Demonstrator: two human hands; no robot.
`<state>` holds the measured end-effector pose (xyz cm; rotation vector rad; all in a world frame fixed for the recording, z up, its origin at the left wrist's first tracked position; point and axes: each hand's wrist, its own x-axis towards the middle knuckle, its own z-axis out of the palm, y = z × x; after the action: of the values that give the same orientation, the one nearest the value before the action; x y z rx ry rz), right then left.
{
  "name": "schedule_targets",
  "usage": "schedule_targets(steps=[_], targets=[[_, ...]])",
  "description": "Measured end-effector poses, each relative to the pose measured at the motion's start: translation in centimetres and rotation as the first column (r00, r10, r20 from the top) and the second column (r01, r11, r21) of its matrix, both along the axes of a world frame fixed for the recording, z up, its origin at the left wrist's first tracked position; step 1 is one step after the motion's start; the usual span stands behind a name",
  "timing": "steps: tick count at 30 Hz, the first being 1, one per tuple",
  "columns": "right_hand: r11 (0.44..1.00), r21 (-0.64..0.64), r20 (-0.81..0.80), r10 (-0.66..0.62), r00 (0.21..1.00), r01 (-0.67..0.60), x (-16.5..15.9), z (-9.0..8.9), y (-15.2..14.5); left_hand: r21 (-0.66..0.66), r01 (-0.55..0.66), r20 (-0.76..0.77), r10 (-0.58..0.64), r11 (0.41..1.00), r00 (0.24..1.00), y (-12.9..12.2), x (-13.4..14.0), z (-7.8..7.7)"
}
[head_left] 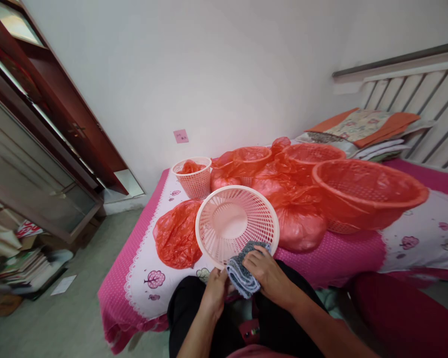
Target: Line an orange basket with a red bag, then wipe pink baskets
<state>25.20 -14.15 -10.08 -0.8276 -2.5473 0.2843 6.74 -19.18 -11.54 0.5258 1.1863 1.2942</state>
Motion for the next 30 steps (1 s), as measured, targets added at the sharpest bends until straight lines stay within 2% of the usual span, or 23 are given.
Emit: schedule_targets(steps=[3, 9, 12, 15, 17, 19, 23, 26, 30], targets=[[1.000, -0.020, -0.006, -0.003, 1.000, 0.003, 0.1, 0.0, -0.2, 0.001, 0.050, 0.073, -0.050, 0.999, 0.996, -0.2, 0.9, -0.3], [0.998, -0.065, -0.063, -0.016, 0.998, 0.012, 0.1, 0.2, -0.2, 0.060, 0.002, 0.065, -0.006, 0.998, 0.998, 0.0, 1.2, 0.1], [0.982, -0.191, -0.123, -0.029, 0.992, 0.005, 0.3, 0.7, 0.1, 0.066, 0.001, 0.021, -0.003, 0.998, 1.000, -0.2, 1.2, 0.1], [0.922, -0.382, -0.246, -0.031, 0.969, -0.068, 0.9, 1.5, 1.2, 0.034, 0.029, -0.003, -0.029, 0.999, 1.000, -0.4, 1.0, -0.4], [0.882, -0.461, -0.346, -0.083, 0.935, -0.093, 1.4, 1.9, 2.5, 0.025, 0.055, -0.017, -0.054, 0.998, 0.998, -0.4, 0.7, -0.9], [0.884, -0.465, -0.419, -0.176, 0.891, -0.045, 1.6, 2.1, 4.2, 0.028, 0.066, -0.028, -0.065, 0.997, 0.997, -0.4, 0.5, -1.3], [0.914, -0.378, -0.455, -0.320, 0.831, 0.145, 0.8, 2.1, 7.9, 0.044, 0.092, -0.068, -0.089, 0.995, 0.994, -0.3, 0.4, -1.8], [0.907, -0.359, -0.360, -0.352, 0.864, 0.220, -0.7, 2.0, 10.1, 0.072, 0.145, -0.114, -0.137, 0.987, 0.984, -0.4, 0.5, -1.7], [0.872, -0.415, -0.243, -0.380, 0.893, 0.258, -3.3, 1.0, 12.7, 0.070, 0.148, -0.142, -0.137, 0.986, 0.980, -0.8, 0.6, -1.9]])
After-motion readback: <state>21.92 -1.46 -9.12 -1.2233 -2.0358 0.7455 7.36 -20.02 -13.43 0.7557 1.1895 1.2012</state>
